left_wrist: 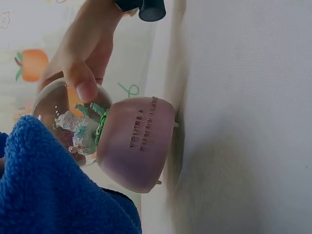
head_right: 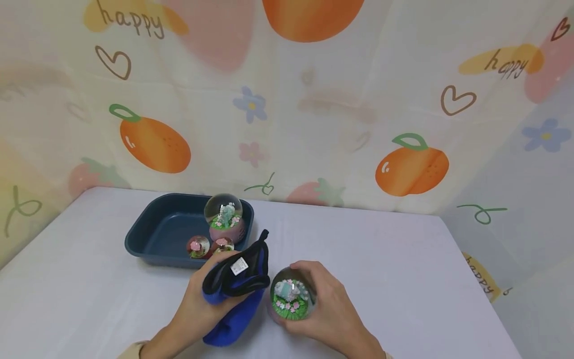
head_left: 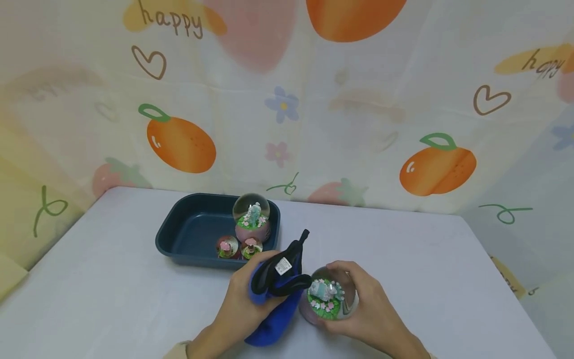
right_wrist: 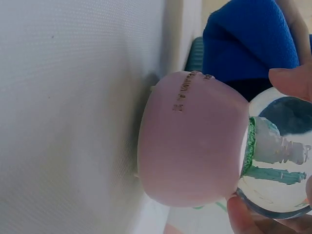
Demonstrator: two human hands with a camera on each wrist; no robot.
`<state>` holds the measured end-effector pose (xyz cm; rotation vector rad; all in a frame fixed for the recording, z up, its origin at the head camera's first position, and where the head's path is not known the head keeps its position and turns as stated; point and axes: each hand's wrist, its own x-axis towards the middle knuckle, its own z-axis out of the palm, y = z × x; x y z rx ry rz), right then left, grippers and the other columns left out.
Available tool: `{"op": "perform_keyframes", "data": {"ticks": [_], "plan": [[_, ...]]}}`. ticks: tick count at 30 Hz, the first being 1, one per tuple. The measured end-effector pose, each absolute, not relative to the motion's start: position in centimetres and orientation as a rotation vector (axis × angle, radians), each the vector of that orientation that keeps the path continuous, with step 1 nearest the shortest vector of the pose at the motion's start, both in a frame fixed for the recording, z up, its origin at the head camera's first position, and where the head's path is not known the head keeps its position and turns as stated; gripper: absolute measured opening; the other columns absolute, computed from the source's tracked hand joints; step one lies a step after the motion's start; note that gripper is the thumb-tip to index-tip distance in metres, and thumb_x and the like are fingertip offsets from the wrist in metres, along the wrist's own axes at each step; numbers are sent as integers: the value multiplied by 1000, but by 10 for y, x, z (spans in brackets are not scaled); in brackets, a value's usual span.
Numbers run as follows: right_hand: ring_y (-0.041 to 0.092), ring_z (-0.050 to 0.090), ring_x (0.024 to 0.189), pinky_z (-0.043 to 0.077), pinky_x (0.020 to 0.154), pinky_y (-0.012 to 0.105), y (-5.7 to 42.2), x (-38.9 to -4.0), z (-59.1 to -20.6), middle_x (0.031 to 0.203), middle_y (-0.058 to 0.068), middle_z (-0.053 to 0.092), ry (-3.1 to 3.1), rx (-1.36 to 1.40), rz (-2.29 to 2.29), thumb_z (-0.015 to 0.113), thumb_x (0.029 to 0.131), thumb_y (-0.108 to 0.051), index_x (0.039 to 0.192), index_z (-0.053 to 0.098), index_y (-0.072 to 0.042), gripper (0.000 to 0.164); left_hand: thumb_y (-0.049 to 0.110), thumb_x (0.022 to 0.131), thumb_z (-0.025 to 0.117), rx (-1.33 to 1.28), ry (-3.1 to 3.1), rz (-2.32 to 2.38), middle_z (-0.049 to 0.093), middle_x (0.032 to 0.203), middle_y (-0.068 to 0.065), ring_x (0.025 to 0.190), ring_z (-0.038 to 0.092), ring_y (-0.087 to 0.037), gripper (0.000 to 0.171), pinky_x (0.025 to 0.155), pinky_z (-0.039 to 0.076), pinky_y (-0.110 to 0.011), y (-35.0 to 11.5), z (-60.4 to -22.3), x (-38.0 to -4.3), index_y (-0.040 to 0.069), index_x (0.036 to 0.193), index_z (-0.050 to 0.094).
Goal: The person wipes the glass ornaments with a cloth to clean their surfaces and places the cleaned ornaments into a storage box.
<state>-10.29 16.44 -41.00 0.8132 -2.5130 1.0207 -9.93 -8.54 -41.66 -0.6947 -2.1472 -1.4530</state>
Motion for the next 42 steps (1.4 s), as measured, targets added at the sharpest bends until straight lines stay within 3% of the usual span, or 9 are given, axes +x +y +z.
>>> {"op": "perform_keyframes", "data": {"ticks": [5,9,18,24,29,35,38,42], "plan": [[1,59,96,52,81,25,166,-103,-411,119,-13,63,-2532,786,1007,97,48,-24,128,53,-20,91,-3,69,85,-714,-2147,-1464,71,118,-2,107,68,-14,68,94,52,-27,-85,-418,-101,14,129,57],[4,61,102,54,85,27,168,-103,-407,125,-12,62,-2555,780,962,96,48,-23,129,51,-17,93,-4,68,85,-726,-2148,-1451,70,119,-2,109,68,-15,69,95,51,-27,-84,-420,-102,14,128,58],[8,60,110,56,89,35,177,-108,-397,126,-15,58,-2610,794,796,94,51,-28,133,56,-29,90,-1,69,86,-679,-2189,-1423,71,118,-2,106,68,-15,68,93,53,-30,-86,-423,-101,15,129,57],[9,61,103,58,76,30,183,-112,-397,120,-13,61,-2542,794,985,94,53,-21,125,61,-26,79,2,73,85,-677,-2187,-1444,70,121,-2,108,68,-15,66,93,53,-29,-86,-422,-102,16,131,55],[7,59,87,55,64,26,183,-112,-398,112,-7,64,-2479,794,1222,95,56,-18,123,61,-23,76,4,77,83,-679,-2176,-1481,70,121,-1,108,67,-14,62,96,51,-26,-86,-418,-103,16,131,55],[6,55,73,49,55,25,175,-106,-399,107,-7,64,-2464,800,1362,95,58,-18,123,60,-24,74,17,86,78,-759,-2318,-1721,65,128,2,111,63,-11,60,96,49,-29,-86,-415,-100,25,138,49],[8,58,79,52,59,24,170,-103,-400,109,-1,65,-2352,929,1447,95,58,-13,124,59,-17,75,26,86,78,-864,-2450,-1827,60,133,7,114,60,-11,68,98,47,-29,-84,-415,-99,32,143,43],[14,61,97,55,79,22,166,-100,-401,115,7,64,-2150,1147,1554,94,59,-9,126,58,-5,76,30,84,80,-936,-2529,-1953,59,132,8,113,60,-11,69,97,47,-27,-83,-416,-98,34,142,43]]}}
